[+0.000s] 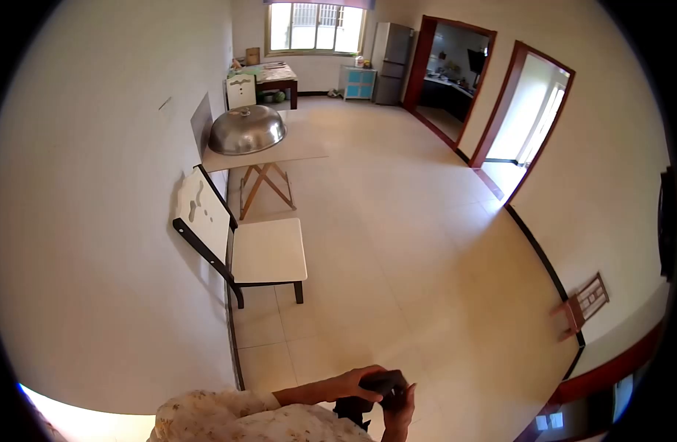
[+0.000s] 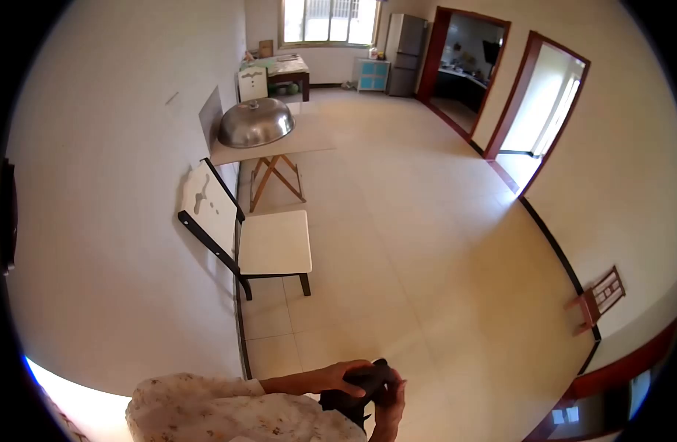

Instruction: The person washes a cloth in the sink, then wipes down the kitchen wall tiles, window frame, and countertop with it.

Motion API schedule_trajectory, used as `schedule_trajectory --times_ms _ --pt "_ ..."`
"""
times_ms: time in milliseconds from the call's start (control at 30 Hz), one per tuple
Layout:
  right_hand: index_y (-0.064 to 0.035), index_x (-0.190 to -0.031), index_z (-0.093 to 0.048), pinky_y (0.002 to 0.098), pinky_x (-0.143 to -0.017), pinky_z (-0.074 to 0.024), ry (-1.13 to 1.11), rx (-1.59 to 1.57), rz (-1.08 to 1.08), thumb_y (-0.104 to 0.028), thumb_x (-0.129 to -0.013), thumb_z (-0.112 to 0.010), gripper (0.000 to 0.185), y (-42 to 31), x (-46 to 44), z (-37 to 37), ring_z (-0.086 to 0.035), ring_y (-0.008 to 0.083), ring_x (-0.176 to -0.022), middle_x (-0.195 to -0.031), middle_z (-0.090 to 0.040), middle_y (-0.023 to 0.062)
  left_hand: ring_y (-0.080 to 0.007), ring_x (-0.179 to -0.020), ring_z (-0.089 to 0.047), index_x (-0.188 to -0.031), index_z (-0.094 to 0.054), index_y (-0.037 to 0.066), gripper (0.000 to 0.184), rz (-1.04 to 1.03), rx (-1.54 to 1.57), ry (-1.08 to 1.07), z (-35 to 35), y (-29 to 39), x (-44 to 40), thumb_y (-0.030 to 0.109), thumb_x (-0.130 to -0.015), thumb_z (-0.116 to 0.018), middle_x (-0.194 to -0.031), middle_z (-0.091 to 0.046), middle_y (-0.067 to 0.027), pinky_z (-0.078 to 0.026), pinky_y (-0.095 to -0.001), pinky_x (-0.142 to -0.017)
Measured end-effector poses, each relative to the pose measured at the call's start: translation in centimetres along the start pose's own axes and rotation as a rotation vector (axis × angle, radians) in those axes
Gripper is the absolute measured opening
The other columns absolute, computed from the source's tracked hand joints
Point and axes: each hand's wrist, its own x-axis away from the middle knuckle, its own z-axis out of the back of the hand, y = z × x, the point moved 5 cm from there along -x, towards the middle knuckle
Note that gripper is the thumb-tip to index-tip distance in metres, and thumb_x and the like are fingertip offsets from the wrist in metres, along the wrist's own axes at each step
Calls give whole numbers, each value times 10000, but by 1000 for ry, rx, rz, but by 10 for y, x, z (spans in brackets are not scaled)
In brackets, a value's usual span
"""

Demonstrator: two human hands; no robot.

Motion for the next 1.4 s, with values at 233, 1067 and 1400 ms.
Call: schedule_trajectory --times_ms 233,1067,1400 --pt "-30 -1232 -442 392 -938 -404 141 -145 0 -458 -895 -475 546 -62 -204 76 -480 248 -1121 -1175 -507 109 -156 -1089 -467 -1279 -421 44 674 -75 -88 223 107 78 -136 169 -691 -727 -1192 -502 -79 -381 -286 -922" --pt "-87 -1106 -555 265 -633 -526 251 1079 184 -44 -834 -616 282 -242 -814 217 -630 137 -789 -1001 -631 57 -327 -846 -608 -1025 -503 -9 256 57 886 648 542 248 -556 132 -812 -522 -924 -604 -185 -527 -472 -711" --pt "-50 -943 -472 338 -687 -495 593 723 319 -592 -892 -340 560 -368 -986 371 -586 220 -835 -978 -578 151 -263 -666 -576 -968 -524 -26 215 134 744 670 701 325 -785 76 -794 -450 -829 -596 -156 -456 -339 -490"
